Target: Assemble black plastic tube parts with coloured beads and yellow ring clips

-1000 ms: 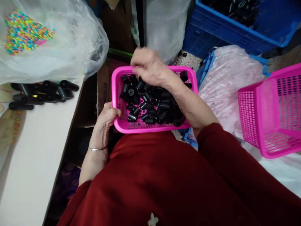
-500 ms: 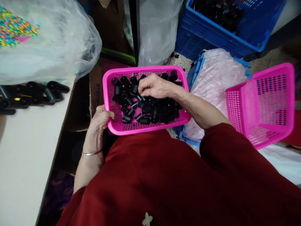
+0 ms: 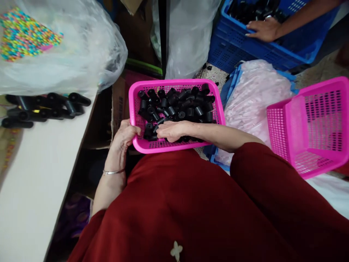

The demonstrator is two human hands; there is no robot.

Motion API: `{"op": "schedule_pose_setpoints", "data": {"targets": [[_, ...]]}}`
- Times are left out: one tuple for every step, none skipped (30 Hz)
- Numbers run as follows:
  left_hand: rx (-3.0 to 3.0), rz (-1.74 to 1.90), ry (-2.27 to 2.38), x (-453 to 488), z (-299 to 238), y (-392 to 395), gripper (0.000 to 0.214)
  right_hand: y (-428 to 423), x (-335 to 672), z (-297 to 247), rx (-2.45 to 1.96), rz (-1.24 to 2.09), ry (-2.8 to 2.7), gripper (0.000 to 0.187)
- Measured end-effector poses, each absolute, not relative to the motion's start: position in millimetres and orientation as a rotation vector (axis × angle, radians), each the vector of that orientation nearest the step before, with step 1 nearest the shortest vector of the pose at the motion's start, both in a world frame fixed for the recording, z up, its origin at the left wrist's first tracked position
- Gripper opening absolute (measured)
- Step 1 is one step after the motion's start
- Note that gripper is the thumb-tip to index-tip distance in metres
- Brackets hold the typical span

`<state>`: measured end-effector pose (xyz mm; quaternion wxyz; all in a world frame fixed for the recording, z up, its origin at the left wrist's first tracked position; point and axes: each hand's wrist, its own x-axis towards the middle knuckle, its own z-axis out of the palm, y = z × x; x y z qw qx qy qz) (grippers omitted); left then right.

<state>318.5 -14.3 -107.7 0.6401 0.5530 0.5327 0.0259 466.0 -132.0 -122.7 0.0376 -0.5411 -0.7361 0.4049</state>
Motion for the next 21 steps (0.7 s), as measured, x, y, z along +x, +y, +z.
{"op": "schedule_pose_setpoints", "data": {"targets": [[1.261,0.065,1.202,317.1,-108.9,-14.0,0.015,-132.2,471.0,-122.2,-1.612,1.287,-2.222,0.025],[1.257,0.072,1.185,315.4,-110.4,-13.5,0.015,-133.2,476.6,-121.2,-1.556,1.331,-2.174,0.027],[1.25,0.076,1.164,313.8,-112.0,-12.9,0.015,-134.8,482.5,-120.0,-1.505,1.37,-2.099,0.03],[1.243,0.079,1.145,312.3,-113.6,-12.3,0.016,-136.9,488.1,-118.6,-1.47,1.384,-1.972,0.034],[1.237,0.083,1.132,311.1,-115.0,-11.8,0.017,-139.5,493.1,-117.3,-1.441,1.398,-1.836,0.037],[1.23,0.088,1.127,310.3,-116.1,-11.4,0.017,-142.4,497.3,-116.2,-1.413,1.417,-1.71,0.039],[1.224,0.093,1.127,309.8,-116.8,-11.2,0.016,-145.3,500.6,-115.4,-1.383,1.438,-1.599,0.04],[1.217,0.099,1.13,309.6,-117.2,-11.2,0.016,-148.1,502.8,-114.9,-1.352,1.462,-1.501,0.04],[1.211,0.104,1.133,309.6,-117.1,-11.2,0.016,-150.5,504.1,-114.8,-1.319,1.487,-1.415,0.04],[1.206,0.107,1.131,309.5,-116.8,-11.4,0.016,-152.5,504.7,-115.1,-1.286,1.512,-1.337,0.04],[1.202,0.107,1.122,309.4,-116.2,-11.6,0.017,-154.0,504.8,-115.5,-1.253,1.535,-1.267,0.039],[1.199,0.105,1.11,309.2,-115.5,-11.8,0.019,-154.8,504.7,-116.2,-1.222,1.554,-1.205,0.039],[1.198,0.101,1.098,308.7,-114.5,-12.0,0.021,-155.0,504.5,-117.0,-1.196,1.57,-1.153,0.039],[1.198,0.097,1.092,308.0,-113.5,-12.1,0.022,-154.8,504.4,-117.9,-1.179,1.575,-1.109,0.04],[1.198,0.093,1.092,307.1,-112.6,-12.2,0.023,-154.1,504.6,-118.7,-1.173,1.566,-1.077,0.041],[1.197,0.093,1.096,306.0,-111.9,-12.3,0.023,-153.2,505.1,-119.3,-1.181,1.539,-1.053,0.041],[1.196,0.098,1.103,304.8,-111.5,-12.3,0.022,-152.2,505.9,-119.7,-1.203,1.491,-1.036,0.041],[1.195,0.105,1.113,303.5,-111.5,-12.2,0.021,-151.5,507.0,-119.6,-1.235,1.423,-1.026,0.04],[1.192,0.112,1.121,302.2,-112.1,-12.0,0.019,-151.2,508.6,-119.0,-1.273,1.351,-1.027,0.04],[1.187,0.122,1.127,301.0,-113.0,-11.7,0.018,-151.5,510.6,-117.7,-1.307,1.291,-1.045,0.04],[1.181,0.127,1.13,299.9,-114.3,-11.4,0.017,-152.5,513.3,-115.8,-1.336,1.248,-1.078,0.042]]}}
